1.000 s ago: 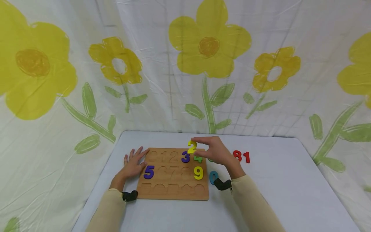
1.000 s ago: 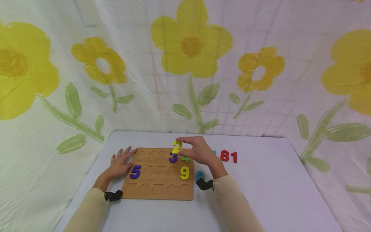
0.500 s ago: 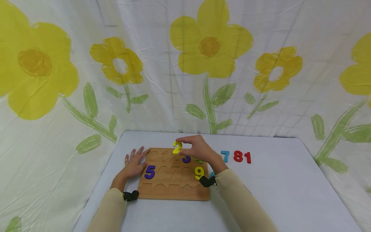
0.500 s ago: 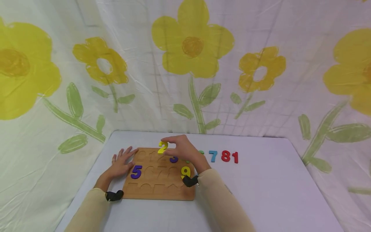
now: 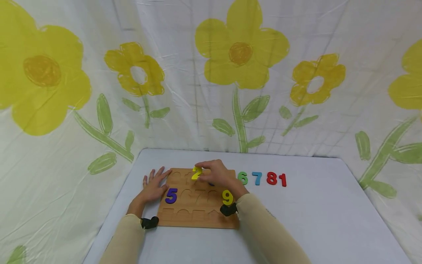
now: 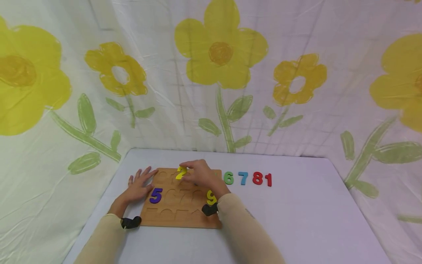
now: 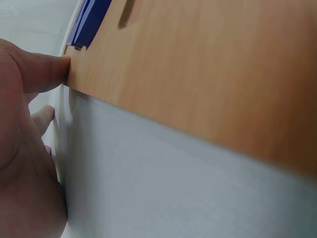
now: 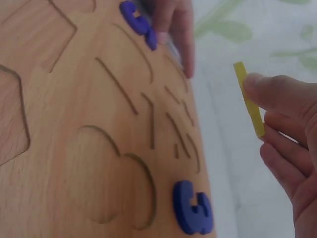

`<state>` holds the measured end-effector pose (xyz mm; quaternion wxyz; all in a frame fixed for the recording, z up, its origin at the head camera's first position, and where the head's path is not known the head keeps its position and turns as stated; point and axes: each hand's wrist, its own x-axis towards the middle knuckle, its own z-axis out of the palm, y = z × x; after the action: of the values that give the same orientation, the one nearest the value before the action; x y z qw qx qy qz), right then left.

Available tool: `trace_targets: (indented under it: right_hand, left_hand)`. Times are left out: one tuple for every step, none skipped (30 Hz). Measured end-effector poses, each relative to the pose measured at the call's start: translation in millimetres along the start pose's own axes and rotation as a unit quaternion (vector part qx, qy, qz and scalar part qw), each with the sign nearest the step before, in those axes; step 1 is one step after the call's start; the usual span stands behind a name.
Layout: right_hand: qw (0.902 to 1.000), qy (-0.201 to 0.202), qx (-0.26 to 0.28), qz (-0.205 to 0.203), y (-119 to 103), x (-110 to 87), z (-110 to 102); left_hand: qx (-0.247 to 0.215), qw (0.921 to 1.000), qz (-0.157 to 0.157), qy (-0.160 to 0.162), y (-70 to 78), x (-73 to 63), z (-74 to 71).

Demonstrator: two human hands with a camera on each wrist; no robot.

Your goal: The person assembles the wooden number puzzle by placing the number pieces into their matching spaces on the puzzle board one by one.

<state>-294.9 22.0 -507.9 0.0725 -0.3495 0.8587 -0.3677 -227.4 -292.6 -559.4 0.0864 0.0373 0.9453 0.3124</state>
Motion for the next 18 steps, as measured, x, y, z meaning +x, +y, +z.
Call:
trace_targets:
  right_hand:
    - [1.0, -0.001, -0.002, 0.006, 1.3, 1.0, 2.4]
    - [0.9999, -0.002, -0.003, 0.013, 2.6, 1.9, 4.8]
    - [0.9998, -0.004, -0.006, 0.021, 3.5, 2.5, 6.7]
    - [0.9996, -0.007, -0.009, 0.026, 4.7, 3.3, 8.5]
    - [0.9994, -0.009, -0.012, 0.03, 5.7, 3.8, 10.1]
    - [0.9992, -0.01, -0.017, 0.034, 7.4, 4.5, 11.8]
    - [0.999, -0.013, -0.022, 0.037, 8.7, 4.9, 13.3]
    - [0.9987, -0.015, -0.026, 0.041, 10.3, 5.1, 14.8]
    - [0.9985, -0.016, -0.03, 0.043, 11.8, 5.2, 16.1]
    - [0.9984, -0.017, -0.032, 0.044, 13.2, 5.3, 17.4]
    - [0.9982, -0.018, -0.036, 0.044, 15.0, 5.4, 19.0]
    - [0.998, -0.018, -0.041, 0.044, 16.6, 5.4, 20.6]
    - [0.9978, -0.019, -0.047, 0.043, 18.0, 5.4, 22.1]
    - [0.9975, -0.019, -0.053, 0.042, 19.5, 5.5, 23.5]
    - [0.9974, -0.019, -0.056, 0.041, 20.6, 5.5, 24.8]
    - [0.9971, -0.019, -0.062, 0.041, 21.8, 5.5, 26.2]
    - [0.9968, -0.02, -0.066, 0.041, 22.6, 5.3, 27.3]
    - [0.9966, -0.021, -0.068, 0.042, 23.1, 5.1, 28.3]
  left_hand:
    - [0.001, 1.0, 0.0, 0.0, -0.2, 0.1, 0.1]
    - [0.0, 1.0, 0.0, 0.001, -0.1, 0.1, 0.2]
    - [-0.003, 1.0, 0.0, 0.001, 0.0, 0.1, 0.3]
    - [-0.003, 1.0, 0.0, 0.001, 0.1, 0.2, 0.6]
    - [-0.004, 1.0, -0.001, 0.001, 0.3, 0.2, 0.8]
    - [-0.005, 1.0, -0.001, 0.0, 0.4, 0.2, 1.0]
    - [-0.005, 1.0, -0.002, 0.001, 0.4, 0.1, 1.2]
    - [-0.006, 1.0, -0.003, 0.001, 0.5, 0.1, 1.4]
    - [-0.007, 1.0, -0.004, 0.0, 0.5, 0.1, 1.4]
    - [-0.006, 1.0, -0.005, 0.0, 0.3, 0.1, 1.5]
    - [-0.006, 1.0, -0.005, 0.0, 0.3, -0.1, 1.4]
    - [-0.006, 1.0, -0.005, 0.0, 0.1, -0.2, 1.2]
    - [-0.006, 1.0, -0.005, 0.0, 0.0, -0.1, 1.1]
    - [-0.006, 1.0, -0.005, -0.001, -0.1, -0.1, 0.8]
    - [-0.005, 1.0, -0.005, -0.001, -0.3, 0.0, 0.7]
    - [-0.005, 1.0, -0.004, -0.001, -0.6, 0.1, 0.6]
    - [-0.004, 1.0, -0.004, -0.001, -1.0, 0.3, 0.5]
    - [-0.003, 1.0, -0.005, -0.001, -1.3, 0.5, 0.5]
